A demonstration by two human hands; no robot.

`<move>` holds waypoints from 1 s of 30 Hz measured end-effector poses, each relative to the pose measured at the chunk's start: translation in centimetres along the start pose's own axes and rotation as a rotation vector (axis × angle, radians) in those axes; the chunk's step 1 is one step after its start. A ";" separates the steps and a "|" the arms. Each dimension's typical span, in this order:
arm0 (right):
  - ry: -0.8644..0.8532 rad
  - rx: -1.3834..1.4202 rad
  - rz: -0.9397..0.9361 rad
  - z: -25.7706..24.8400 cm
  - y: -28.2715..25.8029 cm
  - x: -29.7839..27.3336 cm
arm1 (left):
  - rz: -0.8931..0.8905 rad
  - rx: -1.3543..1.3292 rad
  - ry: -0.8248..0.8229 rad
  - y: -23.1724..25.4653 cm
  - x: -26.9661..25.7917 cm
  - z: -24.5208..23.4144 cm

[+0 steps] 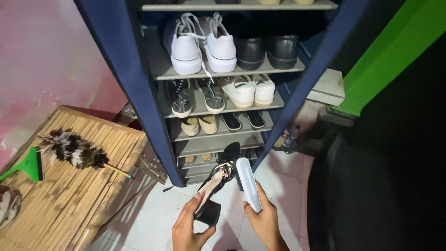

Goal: The person cleans a shoe using a brush by hand, scrubbing various parts of the shoe's exterior and sole.

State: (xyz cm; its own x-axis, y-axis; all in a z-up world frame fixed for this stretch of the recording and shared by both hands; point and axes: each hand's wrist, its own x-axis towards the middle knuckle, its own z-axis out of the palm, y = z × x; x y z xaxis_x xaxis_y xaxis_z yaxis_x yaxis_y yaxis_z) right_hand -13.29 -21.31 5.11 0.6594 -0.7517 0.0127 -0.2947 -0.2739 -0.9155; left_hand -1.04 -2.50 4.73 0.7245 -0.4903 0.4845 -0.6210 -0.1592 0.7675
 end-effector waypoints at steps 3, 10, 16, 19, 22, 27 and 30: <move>0.010 -0.024 0.167 0.0 1.4 -0.9 | 0.030 0.007 -0.031 -0.5 -0.8 0.8; 0.133 -0.041 -0.121 0.6 3.5 -0.4 | 0.230 0.100 -0.170 -0.7 -1.2 3.4; 0.001 -0.047 0.056 0.9 8.3 2.3 | 0.318 0.174 -0.240 -3.8 -1.8 8.5; -0.029 -0.101 -0.042 0.7 11.9 4.2 | 0.332 0.227 -0.258 -7.5 -2.4 12.0; -0.062 -0.180 -0.092 -0.6 15.7 6.5 | 0.291 0.313 -0.245 -11.8 -3.7 16.2; -0.178 -0.331 -0.145 -1.9 21.5 12.8 | 0.327 0.392 -0.202 -17.4 -2.9 21.4; -0.307 -0.435 -0.100 -0.1 23.8 16.1 | 0.403 0.629 0.042 -19.3 -2.0 24.2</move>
State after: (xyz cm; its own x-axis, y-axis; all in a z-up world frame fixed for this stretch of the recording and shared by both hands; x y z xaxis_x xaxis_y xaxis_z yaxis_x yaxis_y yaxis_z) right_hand -9.79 -39.99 -16.39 0.8518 -0.5167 -0.0865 -0.4360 -0.6077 -0.6638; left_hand 2.28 -19.13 -21.22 0.4072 -0.5835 0.7027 -0.8857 -0.4402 0.1477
